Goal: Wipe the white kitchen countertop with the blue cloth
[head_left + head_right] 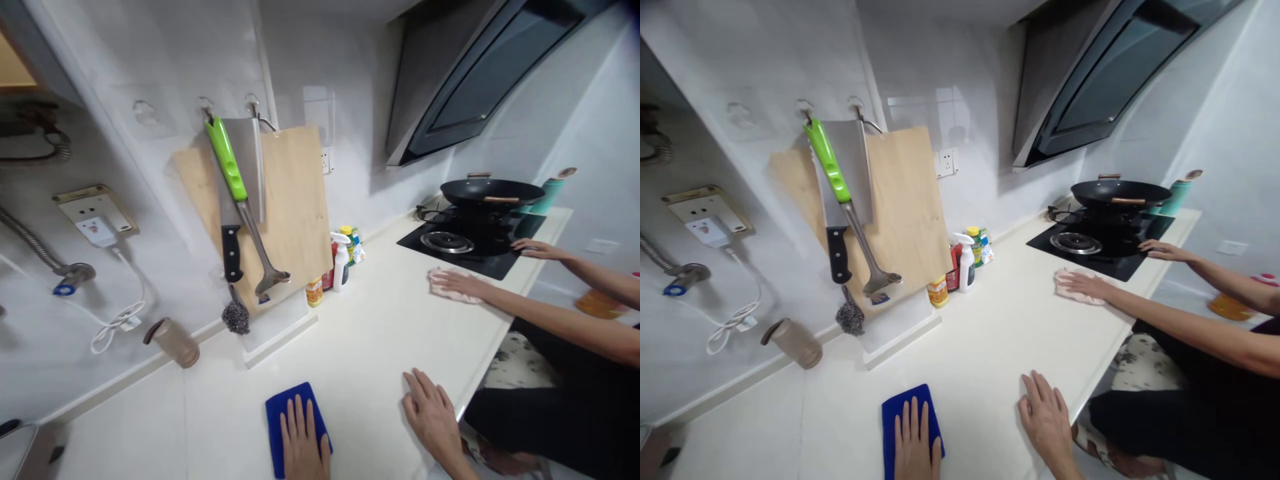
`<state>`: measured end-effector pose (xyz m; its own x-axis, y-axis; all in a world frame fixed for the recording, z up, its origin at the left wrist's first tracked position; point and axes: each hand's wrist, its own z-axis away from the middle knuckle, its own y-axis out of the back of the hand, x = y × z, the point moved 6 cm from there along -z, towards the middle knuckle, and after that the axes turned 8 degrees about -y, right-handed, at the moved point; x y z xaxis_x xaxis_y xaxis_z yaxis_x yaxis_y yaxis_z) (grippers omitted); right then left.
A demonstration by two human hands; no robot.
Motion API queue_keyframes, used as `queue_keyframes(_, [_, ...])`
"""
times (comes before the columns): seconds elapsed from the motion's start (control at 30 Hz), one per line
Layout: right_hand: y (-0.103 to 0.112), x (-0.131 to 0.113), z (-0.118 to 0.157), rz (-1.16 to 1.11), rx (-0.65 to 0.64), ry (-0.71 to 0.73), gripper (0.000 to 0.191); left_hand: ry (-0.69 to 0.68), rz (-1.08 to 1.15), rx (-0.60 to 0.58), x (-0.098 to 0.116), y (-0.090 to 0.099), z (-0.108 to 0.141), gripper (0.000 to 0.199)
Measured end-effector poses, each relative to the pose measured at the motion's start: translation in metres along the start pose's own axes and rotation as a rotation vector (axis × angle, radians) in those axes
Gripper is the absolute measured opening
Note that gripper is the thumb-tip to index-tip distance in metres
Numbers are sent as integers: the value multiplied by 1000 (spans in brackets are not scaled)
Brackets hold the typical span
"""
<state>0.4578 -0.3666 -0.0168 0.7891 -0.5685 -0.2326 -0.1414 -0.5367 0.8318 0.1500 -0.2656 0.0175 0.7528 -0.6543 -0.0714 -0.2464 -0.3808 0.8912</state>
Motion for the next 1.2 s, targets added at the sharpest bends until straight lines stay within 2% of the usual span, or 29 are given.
queue_keyframes(0.17, [2, -1, -2, -17, -12, -23, 47, -100, 71, -47, 16, -25, -56, 69])
queue_keyframes(0.4, [3, 0, -4, -49, -49, -56, 49, 5, 205, -119, 32, -75, -131, 68])
queue_keyframes(0.5, [3, -1, -4, -66, -51, -55, 49, 63, 207, -118, 34, -82, -154, 67])
queue_keyframes(0.57, [5, -2, -5, -77, -41, -51, 48, 52, 190, -176, 31, -83, -166, 68])
queue_keyframes(0.63, [5, -2, -6, -83, -38, -45, 47, -4, 190, -248, 23, -80, -175, 67])
queue_keyframes(0.7, [5, -2, -6, -81, -45, -41, 47, -124, 223, -281, 15, -73, -178, 63])
queue_keyframes(0.8, [6, -2, -7, -75, -44, -37, 47, -368, 274, -247, 8, -63, -171, 58])
queue_keyframes(0.87, [7, -2, -7, -74, -44, -32, 48, -435, 276, -209, 7, -62, -165, 57])
queue_keyframes(0.97, [8, -2, -7, -77, -61, -37, 48, -368, 261, -176, 8, -68, -166, 58])
queue_keyframes(1.2, [4, 1, -6, -55, -83, -42, 47, -206, 281, -168, 12, -81, -192, 55])
